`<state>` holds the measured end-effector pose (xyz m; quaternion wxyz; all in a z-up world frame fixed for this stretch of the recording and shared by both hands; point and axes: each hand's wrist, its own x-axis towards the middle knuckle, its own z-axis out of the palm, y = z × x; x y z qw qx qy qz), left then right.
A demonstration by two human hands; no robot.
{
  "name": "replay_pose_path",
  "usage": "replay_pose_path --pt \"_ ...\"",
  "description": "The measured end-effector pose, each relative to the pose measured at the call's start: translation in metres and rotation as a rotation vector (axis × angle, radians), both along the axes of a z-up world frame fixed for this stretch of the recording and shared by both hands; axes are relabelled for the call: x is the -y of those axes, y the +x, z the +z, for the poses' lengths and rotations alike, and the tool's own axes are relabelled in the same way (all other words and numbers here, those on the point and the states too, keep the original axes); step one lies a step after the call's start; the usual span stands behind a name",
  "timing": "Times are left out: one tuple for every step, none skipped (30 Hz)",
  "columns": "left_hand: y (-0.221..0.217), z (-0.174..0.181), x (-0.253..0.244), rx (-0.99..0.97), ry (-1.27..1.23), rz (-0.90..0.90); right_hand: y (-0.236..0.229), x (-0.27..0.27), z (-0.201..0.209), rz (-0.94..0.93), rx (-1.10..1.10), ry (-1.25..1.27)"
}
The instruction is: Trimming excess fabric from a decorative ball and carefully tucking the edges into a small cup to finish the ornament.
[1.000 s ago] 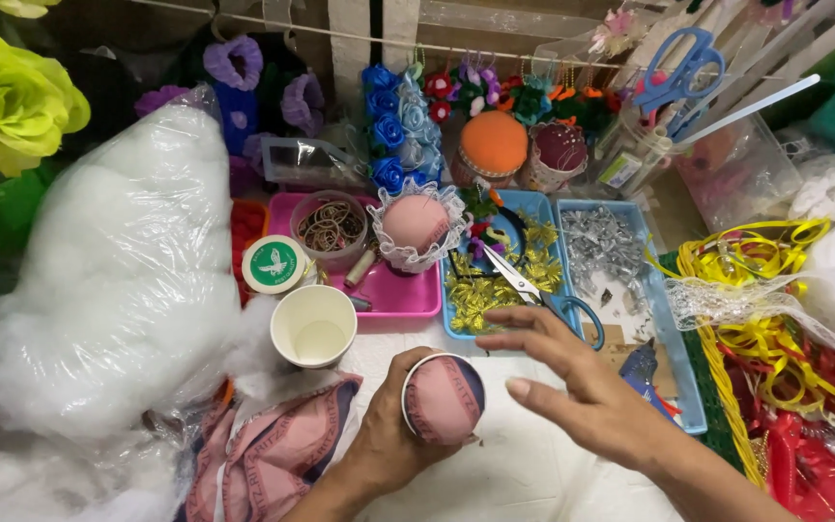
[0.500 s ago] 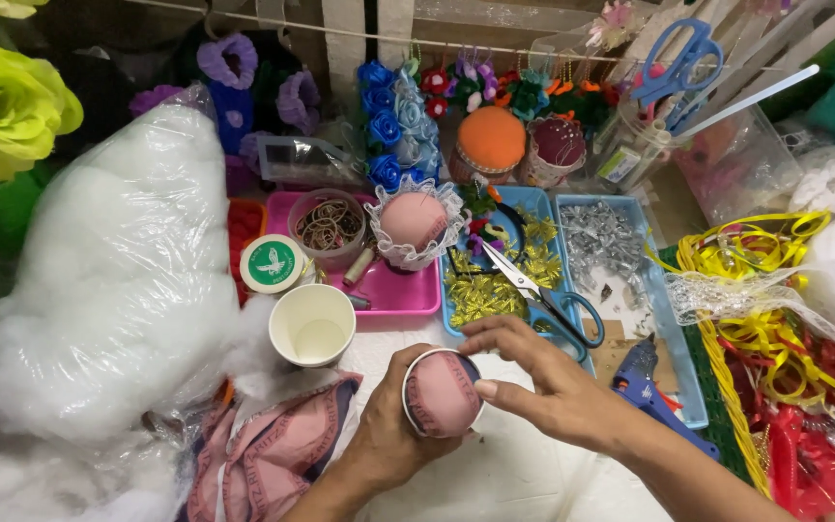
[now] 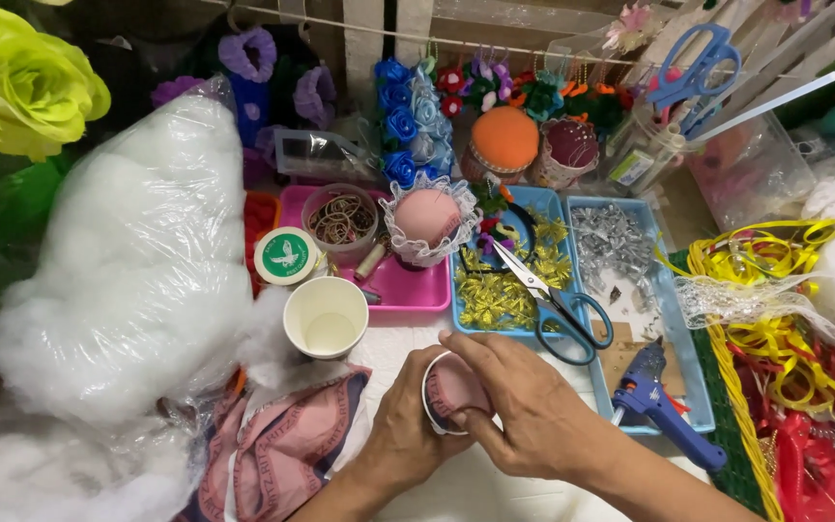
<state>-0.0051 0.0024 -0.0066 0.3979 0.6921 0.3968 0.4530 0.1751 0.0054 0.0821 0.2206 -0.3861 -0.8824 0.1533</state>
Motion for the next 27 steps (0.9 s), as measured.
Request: replay_pose_path --pt "0.000 0.001 0.000 0.002 -0.001 -0.001 -0.001 -0.001 0.004 -0.001 0.002 -0.001" --pt "-0.001 0.002 0.000 -0.021 -0.038 0.004 -0.001 -0.002 0.007 -0.003 -0.008 -0.061" --pt "-0.002 0.003 0.000 -0.043 -0.076 0.008 -0.002 -0.002 0.011 -0.006 -0.017 -0.121" --pt "-0.001 0.002 0.000 -0.042 -0.075 0.010 0.002 -0.003 0.019 -0.004 -0.017 -0.120" --pt "-0.001 0.002 0.001 -0.033 -0.042 0.006 0.005 -0.004 0.026 -0.007 -0.001 -0.217" --pt "-0.001 0.002 0.001 -0.024 -0.010 0.002 0.008 -0.005 0.034 -0.010 0.015 -0.315" --pt "-0.001 0.000 0.001 -0.023 -0.009 0.003 0.010 -0.005 0.035 -0.009 0.016 -0.313" --pt "-0.001 -0.001 0.000 -0.022 -0.012 0.010 0.013 -0.005 0.035 0.026 0.020 -0.260" --pt "-0.001 -0.002 0.000 -0.021 -0.015 0.017 0.015 -0.005 0.037 0.061 0.024 -0.206" --pt "-0.001 0.000 0.002 -0.022 -0.013 0.017 0.012 -0.005 0.034 0.061 0.023 -0.204" --pt "0.000 0.002 0.003 -0.005 0.064 0.027 0.010 -0.005 0.031 0.057 0.040 -0.161" --pt "0.002 0.004 0.004 0.013 0.143 0.034 0.009 -0.005 0.028 0.049 0.056 -0.116" --pt "0.003 0.003 0.004 0.012 0.146 0.031 0.008 -0.004 0.026 0.045 0.055 -0.113" --pt "0.003 0.002 0.005 0.010 0.133 0.046 0.008 -0.004 0.023 0.037 0.056 -0.094" --pt "0.004 0.002 0.006 0.008 0.119 0.061 0.007 -0.004 0.021 0.029 0.058 -0.076" --pt "0.002 0.005 0.005 0.006 0.125 0.057 0.007 -0.004 0.027 0.025 0.055 -0.071" --pt "0.000 0.007 0.004 -0.002 0.072 0.018 0.008 -0.003 0.032 0.026 0.034 -0.114" --pt "-0.001 0.009 0.006 -0.008 0.014 -0.022 0.009 0.000 0.037 0.026 0.015 -0.162" --pt "0.000 0.005 0.005 -0.009 0.014 -0.028 0.014 0.003 0.037 0.020 0.014 -0.161" --pt "0.001 0.002 0.005 -0.012 0.138 -0.017 0.018 0.006 0.037 -0.019 0.003 -0.210" --pt "0.002 -0.002 0.005 -0.016 0.261 -0.007 0.022 0.010 0.037 -0.058 -0.008 -0.259" --pt "0.003 -0.003 0.005 -0.016 0.261 -0.006 0.021 0.012 0.040 -0.057 -0.008 -0.259" --pt "0.004 -0.004 0.006 -0.026 0.365 0.020 0.020 0.015 0.043 -0.021 -0.039 -0.254" --pt "0.004 -0.005 0.006 -0.038 0.468 0.043 0.019 0.019 0.046 0.013 -0.072 -0.250" --pt "0.005 -0.004 0.007 -0.039 0.468 0.041 0.019 0.022 0.046 0.012 -0.073 -0.250" --pt "0.005 -0.003 0.006 -0.029 0.484 0.048 0.018 0.025 0.047 0.000 -0.113 -0.282" --pt "0.006 -0.002 0.006 -0.019 0.500 0.054 0.017 0.028 0.047 -0.011 -0.152 -0.315"
